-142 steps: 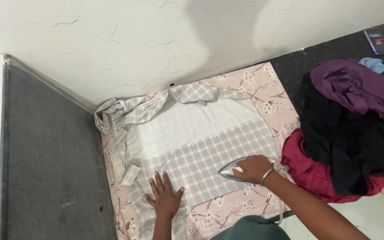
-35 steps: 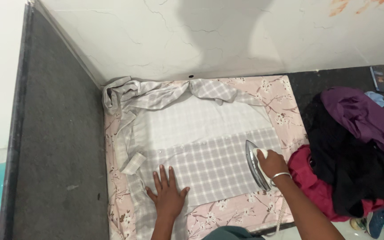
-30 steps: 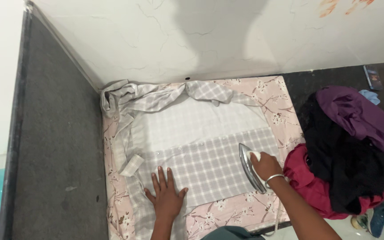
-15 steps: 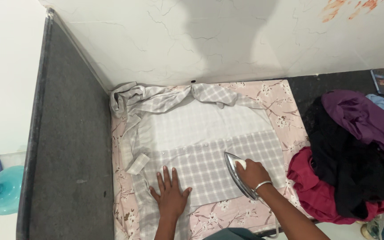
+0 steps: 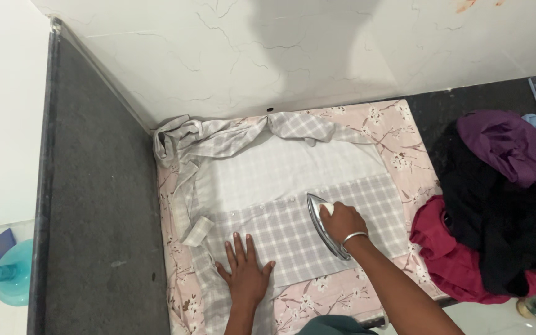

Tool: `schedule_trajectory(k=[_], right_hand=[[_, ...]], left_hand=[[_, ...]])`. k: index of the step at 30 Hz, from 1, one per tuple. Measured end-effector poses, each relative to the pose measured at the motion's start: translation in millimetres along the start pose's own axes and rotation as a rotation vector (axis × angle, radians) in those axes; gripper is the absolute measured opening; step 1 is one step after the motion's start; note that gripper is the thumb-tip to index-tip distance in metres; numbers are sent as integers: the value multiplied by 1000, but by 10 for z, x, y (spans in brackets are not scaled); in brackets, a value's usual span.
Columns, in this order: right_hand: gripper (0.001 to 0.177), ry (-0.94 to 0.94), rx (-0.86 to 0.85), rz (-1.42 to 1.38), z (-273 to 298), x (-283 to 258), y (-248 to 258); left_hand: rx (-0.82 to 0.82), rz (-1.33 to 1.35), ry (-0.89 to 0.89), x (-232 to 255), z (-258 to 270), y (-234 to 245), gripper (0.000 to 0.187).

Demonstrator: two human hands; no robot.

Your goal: The person irons a checkered shirt laid out on a floral-patterned ironing board. They use a white electric iron, moving it back and forth across the shirt's body and sleeves, and periodically repositioning the garment to access different sections.

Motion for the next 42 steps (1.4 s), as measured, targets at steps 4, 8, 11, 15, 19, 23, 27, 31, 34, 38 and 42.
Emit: schedule_trajectory(k=[4, 8, 11, 15, 19, 23, 27, 31, 34, 38, 42], right_hand=[[57, 7, 20, 24, -93, -35, -28], [57, 7, 36, 24, -196, -80, -16], [57, 15, 37, 35, -223, -48, -38], [58, 54, 22, 44, -200, -20, -67], [58, 52, -4, 42, -102, -45, -86], [57, 44, -22, 29, 17, -70, -102], [56, 52, -53, 52, 99, -78, -100], [56, 71, -73, 73, 181, -58, -119], [56, 67, -91, 70, 225, -27, -150], [55, 76, -67, 73, 263, -7, -170], [55, 53, -62, 80, 256, -37, -141]], left_hand=[[6, 20, -9, -22, 11, -52, 96], [15, 38, -20, -26, 7, -18, 95], [3, 29, -16, -19, 16, -25, 96], [-3, 36, -14, -31, 11, -13, 95], [11, 57, -23, -41, 35, -17, 95], [14, 63, -29, -44, 25, -22, 96], [8, 71, -23, -44, 30, -21, 96], [19, 71, -20, -45, 45, -21, 96], [22, 59, -13, -41, 46, -26, 96], [42, 39, -8, -36, 54, -28, 96], [22, 8, 3, -11, 32, -13, 96]])
Point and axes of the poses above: each hand's wrist, its own z-axis away from the middle knuckle, its own y-axis out of the back of the hand, x = y × z, the point moved 1 cm from there along -z, towards the middle knuckle, and after that the axes turned 12 degrees about y, right-handed, at the moved point
